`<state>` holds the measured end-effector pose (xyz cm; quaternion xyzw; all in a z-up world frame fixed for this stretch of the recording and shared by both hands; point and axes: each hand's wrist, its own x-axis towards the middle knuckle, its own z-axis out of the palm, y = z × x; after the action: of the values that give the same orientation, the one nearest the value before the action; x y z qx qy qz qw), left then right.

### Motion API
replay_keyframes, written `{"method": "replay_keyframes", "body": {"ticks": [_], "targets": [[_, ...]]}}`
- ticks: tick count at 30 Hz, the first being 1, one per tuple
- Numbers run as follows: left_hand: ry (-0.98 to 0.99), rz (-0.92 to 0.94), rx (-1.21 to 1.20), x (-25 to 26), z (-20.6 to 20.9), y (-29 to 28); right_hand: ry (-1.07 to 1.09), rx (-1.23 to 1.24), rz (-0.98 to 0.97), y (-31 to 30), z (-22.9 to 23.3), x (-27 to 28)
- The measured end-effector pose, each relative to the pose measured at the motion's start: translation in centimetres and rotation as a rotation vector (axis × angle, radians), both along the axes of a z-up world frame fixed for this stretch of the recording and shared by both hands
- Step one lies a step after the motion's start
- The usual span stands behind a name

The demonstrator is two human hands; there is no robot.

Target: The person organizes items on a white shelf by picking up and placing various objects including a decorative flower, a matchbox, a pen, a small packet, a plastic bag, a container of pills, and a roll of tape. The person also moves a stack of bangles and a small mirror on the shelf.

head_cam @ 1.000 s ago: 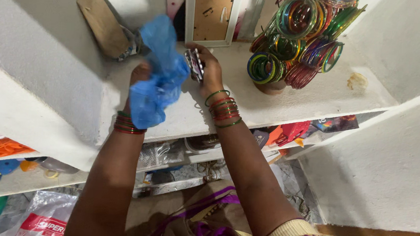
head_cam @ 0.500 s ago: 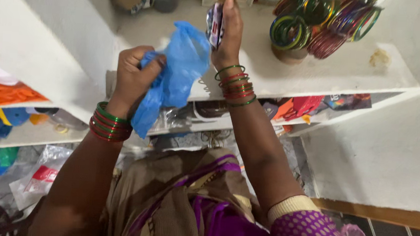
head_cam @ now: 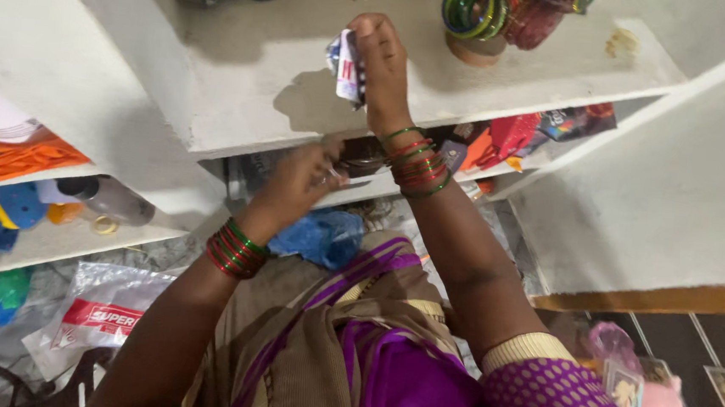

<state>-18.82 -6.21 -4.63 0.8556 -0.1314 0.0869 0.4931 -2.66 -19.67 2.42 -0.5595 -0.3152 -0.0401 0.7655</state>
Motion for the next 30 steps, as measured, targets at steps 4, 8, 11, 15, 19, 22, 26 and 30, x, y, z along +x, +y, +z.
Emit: {"method": "replay_keyframes", "body": {"ticks": [4, 8, 11, 15, 19, 22, 26, 30], "targets": [[-0.169, 0.002, -0.545, 2.4, 1.1, -1.0, -0.084, -0.11, 0.01, 0.4, -1.4, 0.3], [0.027, 0.136, -0.963, 3.8, 1.0, -2.3, -0.412, -0.274, -0.135, 1.8, -1.7, -0.1], [-0.144, -0.144, -1.219, 4.9, 0.6, -1.8, -0.607, -0.475, -0.347, 3.2, -0.9, -0.6], [-0.067, -0.164, -1.423, 6.4, -0.2, -0.7, -0.685, -0.762, -0.37, 4.1, 0.0, -1.1], [-0.044, -0.183, -1.543, 7.1, -0.9, -0.5, -0.854, -0.8, -0.366, 4.6, 0.7, -0.6], [-0.046, -0.239, -1.497, 8.0, -0.9, -0.9, -0.977, -0.759, -0.546, 4.5, 0.7, -0.6], [0.008, -0.28, -1.548, 8.8, -0.7, -2.2, -1.046, -0.971, -0.706, 3.2, 1.1, -0.5], [0.083, -0.288, -1.581, 8.8, -0.8, -3.8, -1.05, -0.985, -0.75, 0.7, 0.5, -1.0]]}}
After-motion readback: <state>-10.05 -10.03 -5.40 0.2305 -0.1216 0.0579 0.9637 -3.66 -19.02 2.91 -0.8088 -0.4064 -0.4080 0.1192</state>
